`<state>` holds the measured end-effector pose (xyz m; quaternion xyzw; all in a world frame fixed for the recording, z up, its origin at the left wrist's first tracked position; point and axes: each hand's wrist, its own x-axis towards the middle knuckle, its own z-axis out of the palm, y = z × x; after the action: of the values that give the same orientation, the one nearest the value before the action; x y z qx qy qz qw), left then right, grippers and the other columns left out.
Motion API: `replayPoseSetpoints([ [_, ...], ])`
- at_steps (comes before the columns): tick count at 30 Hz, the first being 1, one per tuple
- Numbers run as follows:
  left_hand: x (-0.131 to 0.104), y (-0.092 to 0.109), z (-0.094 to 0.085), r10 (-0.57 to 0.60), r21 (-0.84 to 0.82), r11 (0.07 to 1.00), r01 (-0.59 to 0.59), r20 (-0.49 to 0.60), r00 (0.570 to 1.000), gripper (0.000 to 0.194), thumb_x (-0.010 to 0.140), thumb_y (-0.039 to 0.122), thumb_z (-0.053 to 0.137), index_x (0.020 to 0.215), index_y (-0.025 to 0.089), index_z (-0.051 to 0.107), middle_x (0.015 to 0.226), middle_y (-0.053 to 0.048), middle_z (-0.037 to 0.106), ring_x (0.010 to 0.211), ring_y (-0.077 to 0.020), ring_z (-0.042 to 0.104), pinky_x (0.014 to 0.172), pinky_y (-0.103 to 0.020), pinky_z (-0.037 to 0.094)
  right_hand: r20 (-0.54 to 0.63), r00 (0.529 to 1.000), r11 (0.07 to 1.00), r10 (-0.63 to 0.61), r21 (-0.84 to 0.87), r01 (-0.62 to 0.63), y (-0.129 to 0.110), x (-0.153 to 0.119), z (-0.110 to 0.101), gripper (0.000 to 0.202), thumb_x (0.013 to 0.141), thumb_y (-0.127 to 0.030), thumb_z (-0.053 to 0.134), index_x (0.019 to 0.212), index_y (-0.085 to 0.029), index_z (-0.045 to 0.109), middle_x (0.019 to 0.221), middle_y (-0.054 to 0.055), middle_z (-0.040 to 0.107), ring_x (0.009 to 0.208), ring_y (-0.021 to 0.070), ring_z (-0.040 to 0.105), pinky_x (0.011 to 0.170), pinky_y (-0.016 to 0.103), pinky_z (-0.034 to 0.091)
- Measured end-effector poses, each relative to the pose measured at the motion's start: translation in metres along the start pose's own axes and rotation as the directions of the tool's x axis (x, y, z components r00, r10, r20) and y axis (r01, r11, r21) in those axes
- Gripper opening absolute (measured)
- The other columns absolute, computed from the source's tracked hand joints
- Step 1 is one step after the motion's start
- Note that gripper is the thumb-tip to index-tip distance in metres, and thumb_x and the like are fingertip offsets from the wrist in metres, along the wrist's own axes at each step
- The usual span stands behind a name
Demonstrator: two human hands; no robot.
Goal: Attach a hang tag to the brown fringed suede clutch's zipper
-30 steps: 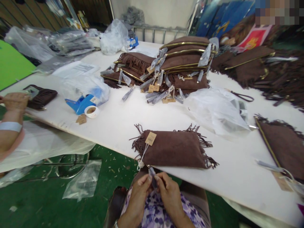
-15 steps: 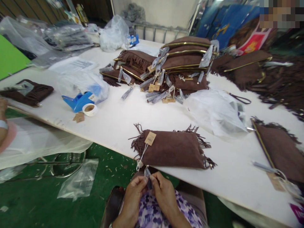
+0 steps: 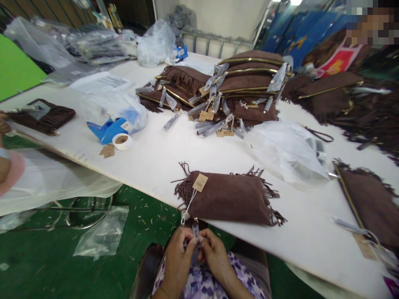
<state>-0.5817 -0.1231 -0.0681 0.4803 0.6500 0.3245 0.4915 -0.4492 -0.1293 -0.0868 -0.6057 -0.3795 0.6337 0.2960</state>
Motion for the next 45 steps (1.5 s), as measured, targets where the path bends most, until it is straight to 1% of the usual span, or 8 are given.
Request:
replayPoseSetpoints([
  [3,0.001,-0.005,0.000,0.005,0.066,0.998,-0.009,0.058,0.998,0.019,0.084,0.038,0.058,0.076,0.021,0.059,0.078,-0.002,0.062,0.080,-0.0211,0.057,0.076,-0.030,0.040,0.023,0.998,0.996,0.058,0.065,-0.060,0.011,0.003,0.000,0.027,0.085,-0.046,0.045,0.081,-0.020,0.049,0.047,-0.007,0.050,0.039,0.0105,0.044,0.043,0.020,0.034],
  [11,0.002,-0.012,-0.001,-0.052,-0.030,0.998,0.057,0.130,0.990,0.019,0.083,0.038,0.059,0.077,0.020,0.060,0.077,-0.002,0.063,0.078,-0.0209,0.058,0.074,-0.030,0.042,0.032,0.997,0.998,0.064,0.021,-0.064,0.018,0.001,-0.003,0.028,0.085,-0.047,0.044,0.081,-0.020,0.048,0.047,-0.007,0.050,0.039,0.0102,0.043,0.043,0.020,0.034],
  [16,0.007,-0.005,-0.003,-0.121,-0.231,0.963,0.140,0.096,0.988,0.025,0.086,0.039,0.055,0.102,0.021,0.061,0.102,-0.006,0.068,0.097,-0.0235,0.061,0.087,-0.032,0.044,0.014,1.000,0.998,0.020,-0.063,-0.019,0.011,-0.002,-0.005,0.026,0.089,-0.044,0.043,0.082,-0.020,0.050,0.050,-0.006,0.053,0.043,0.0105,0.045,0.047,0.020,0.035],
  [19,0.012,-0.006,-0.003,-0.115,-0.281,0.948,0.150,0.139,0.984,0.028,0.084,0.034,0.058,0.108,0.021,0.062,0.109,-0.007,0.068,0.100,-0.0243,0.061,0.091,-0.033,0.044,0.003,1.000,0.991,-0.019,-0.133,0.019,0.008,-0.002,-0.007,0.025,0.090,-0.042,0.042,0.081,-0.020,0.052,0.052,-0.006,0.054,0.047,0.0115,0.049,0.051,0.021,0.037],
  [27,0.030,-0.010,-0.009,-0.077,-0.264,0.952,0.153,0.276,0.958,0.019,0.079,0.032,0.064,0.092,0.018,0.065,0.075,0.000,0.066,0.071,-0.0175,0.058,0.066,-0.025,0.042,-0.038,0.999,0.989,-0.022,-0.147,0.016,0.009,0.000,-0.012,0.026,0.090,-0.042,0.041,0.081,-0.021,0.053,0.051,-0.006,0.054,0.048,0.0126,0.050,0.054,0.022,0.038],
  [31,0.040,-0.008,-0.015,-0.039,-0.280,0.949,0.144,0.348,0.937,0.014,0.078,0.028,0.064,0.087,0.017,0.061,0.070,0.001,0.061,0.065,-0.0149,0.055,0.064,-0.024,0.041,-0.036,0.999,0.995,0.001,-0.104,-0.005,0.009,0.002,-0.011,0.027,0.090,-0.042,0.041,0.081,-0.020,0.053,0.050,-0.006,0.053,0.047,0.0120,0.047,0.052,0.022,0.037],
  [39,0.035,-0.015,-0.005,-0.068,-0.382,0.908,0.172,0.271,0.960,0.021,0.075,0.028,0.068,0.087,0.017,0.056,0.075,0.002,0.058,0.066,-0.0138,0.054,0.064,-0.024,0.042,-0.045,0.999,0.999,0.013,-0.030,-0.015,0.008,0.004,-0.010,0.028,0.089,-0.046,0.043,0.080,-0.020,0.051,0.050,-0.006,0.053,0.045,0.0113,0.044,0.050,0.022,0.035],
  [45,0.030,-0.007,-0.009,-0.006,-0.214,0.975,0.057,0.232,0.973,0.012,0.084,0.031,0.059,0.083,0.019,0.059,0.077,0.001,0.060,0.071,-0.0163,0.055,0.067,-0.025,0.042,-0.063,0.998,0.997,-0.007,-0.072,0.002,0.012,0.003,-0.011,0.027,0.091,-0.044,0.042,0.082,-0.020,0.052,0.051,-0.006,0.052,0.047,0.0118,0.046,0.052,0.022,0.037],
])
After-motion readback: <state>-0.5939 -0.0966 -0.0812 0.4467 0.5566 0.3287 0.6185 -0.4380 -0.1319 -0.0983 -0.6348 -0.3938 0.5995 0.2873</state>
